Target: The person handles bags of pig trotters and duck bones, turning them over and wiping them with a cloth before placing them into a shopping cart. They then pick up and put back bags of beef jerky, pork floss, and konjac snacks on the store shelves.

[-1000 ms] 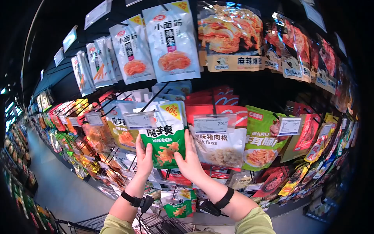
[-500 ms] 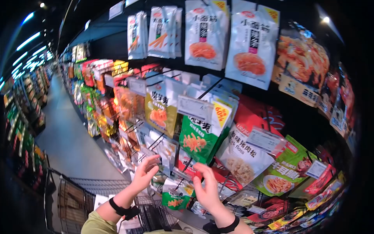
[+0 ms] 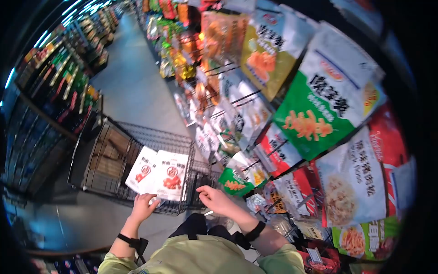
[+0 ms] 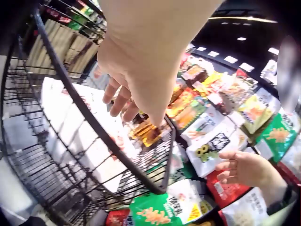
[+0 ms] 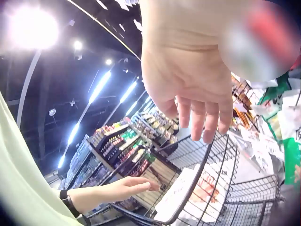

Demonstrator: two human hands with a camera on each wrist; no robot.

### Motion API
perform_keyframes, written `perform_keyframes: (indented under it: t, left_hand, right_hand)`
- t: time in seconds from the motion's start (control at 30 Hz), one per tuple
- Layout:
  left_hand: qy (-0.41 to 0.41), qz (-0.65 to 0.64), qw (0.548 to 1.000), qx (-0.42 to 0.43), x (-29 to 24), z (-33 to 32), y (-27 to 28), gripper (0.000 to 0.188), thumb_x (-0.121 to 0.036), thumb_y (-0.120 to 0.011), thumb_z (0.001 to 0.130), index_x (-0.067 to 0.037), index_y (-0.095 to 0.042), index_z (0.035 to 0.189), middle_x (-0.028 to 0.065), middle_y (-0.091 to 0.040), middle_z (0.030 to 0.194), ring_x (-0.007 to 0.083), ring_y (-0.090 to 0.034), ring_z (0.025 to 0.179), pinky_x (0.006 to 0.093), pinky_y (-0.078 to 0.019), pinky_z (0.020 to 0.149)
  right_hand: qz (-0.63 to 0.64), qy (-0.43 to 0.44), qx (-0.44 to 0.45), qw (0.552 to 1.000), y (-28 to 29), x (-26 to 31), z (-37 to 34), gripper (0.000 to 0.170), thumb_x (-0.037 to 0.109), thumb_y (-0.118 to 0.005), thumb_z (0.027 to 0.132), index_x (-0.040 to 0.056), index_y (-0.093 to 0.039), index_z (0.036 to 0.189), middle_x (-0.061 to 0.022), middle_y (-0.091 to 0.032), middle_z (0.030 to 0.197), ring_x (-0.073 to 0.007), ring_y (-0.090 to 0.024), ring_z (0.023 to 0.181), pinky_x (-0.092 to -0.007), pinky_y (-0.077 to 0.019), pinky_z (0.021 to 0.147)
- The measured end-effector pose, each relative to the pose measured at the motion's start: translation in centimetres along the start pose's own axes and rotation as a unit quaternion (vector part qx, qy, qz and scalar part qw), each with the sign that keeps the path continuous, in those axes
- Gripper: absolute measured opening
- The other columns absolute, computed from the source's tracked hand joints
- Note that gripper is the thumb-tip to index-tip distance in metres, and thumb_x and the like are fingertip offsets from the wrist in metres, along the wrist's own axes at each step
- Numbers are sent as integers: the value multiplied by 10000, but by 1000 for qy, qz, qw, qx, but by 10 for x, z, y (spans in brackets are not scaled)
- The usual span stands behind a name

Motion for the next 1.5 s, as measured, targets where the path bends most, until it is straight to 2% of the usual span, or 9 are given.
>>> perform_keyframes:
  t: [0.3, 0.43, 0.8, 0.97, 1.07, 1.27, 1.4, 1.43, 1.5]
  left_hand:
    - [64, 155, 984, -64, 68, -14, -20, 349, -381, -524, 784, -89, -684, 680, 100, -667, 750, 231, -625, 796, 431, -348, 931]
    - [34, 141, 985, -94, 83, -8, -12, 290, -344, -557, 723, -110, -652, 581, 71, -617, 583, 230, -611, 598, 365, -447, 722]
    - [-72, 109, 969, -211, 176, 93, 64, 236, -267, -551, 718, -84, -630, 591, 78, -635, 675, 251, -576, 721, 388, -387, 781]
    - [-63, 146, 972, -172, 238, 145, 90, 174, -206, -553, 684, -78, -660, 633, 83, -639, 710, 270, -542, 744, 406, -376, 771]
    - [-39, 159, 973, -165, 264, 173, 110, 145, -149, -556, 644, -71, -678, 659, 97, -629, 700, 282, -535, 742, 407, -379, 767]
    - [-98, 113, 962, -227, 324, 218, 130, 163, -129, -579, 651, -52, -680, 752, 159, -602, 701, 322, -498, 725, 423, -376, 847]
    - [49, 89, 990, -98, 325, 246, 126, 174, -179, -597, 730, -39, -670, 804, 137, -642, 778, 276, -590, 759, 385, -370, 922]
    - [67, 210, 971, 95, 307, 256, 126, 458, -383, -539, 861, -97, -520, 1218, 161, -578, 1163, 289, -613, 911, 420, -470, 797]
    - [86, -54, 994, 29, 289, 287, 112, 374, -299, -592, 789, -55, -569, 1072, 156, -602, 999, 258, -603, 901, 342, -409, 903]
  right_hand:
    - [-77, -124, -9, 989, -83, -68, 86, 733, 414, -486, 871, -83, -211, 1334, -317, -363, 1301, -368, -400, 1217, -384, -341, 1000]
    - [-183, -141, -69, 971, -118, -100, 128, 509, 203, -416, 894, -157, -135, 1118, -207, -617, 875, -368, -622, 769, -416, -495, 705]
    - [-139, -177, -60, 972, -159, -80, 263, 380, 233, -373, 906, -93, -367, 1102, -405, -413, 1079, -462, -540, 927, -467, -402, 876]
    - [-96, -118, -156, 976, -173, -41, 289, 714, 441, -522, 858, -91, -278, 1267, -332, -406, 1238, -368, -507, 1078, -403, -407, 908]
    - [-28, -179, -12, 983, -162, -39, 270, 506, 358, -497, 895, -7, -440, 1240, -190, -572, 1109, -259, -565, 1011, -351, -439, 870]
    - [-123, -104, -190, 968, -52, 11, 153, 363, 307, -465, 925, 67, -519, 1192, -110, -600, 1086, -227, -574, 996, -327, -443, 858]
    - [10, -151, -283, 947, 10, 67, 79, 335, 247, -491, 932, 54, -501, 1206, -35, -588, 1056, -92, -530, 951, -256, -440, 828]
    - [-6, -87, -330, 940, 27, 80, 68, 324, 225, -500, 924, 53, -503, 1198, -47, -600, 1006, -98, -549, 919, -255, -447, 806]
    - [-13, -6, -405, 914, 57, 110, 53, 330, 187, -502, 920, 55, -475, 1221, -57, -597, 1011, -98, -546, 905, -254, -446, 795]
Point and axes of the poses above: each hand's wrist, its own z-axis towards the middle knuckle, its own y-axis out of the back of the hand, x = y × z, the point moved 6 cm from there along z, towards the middle knuckle
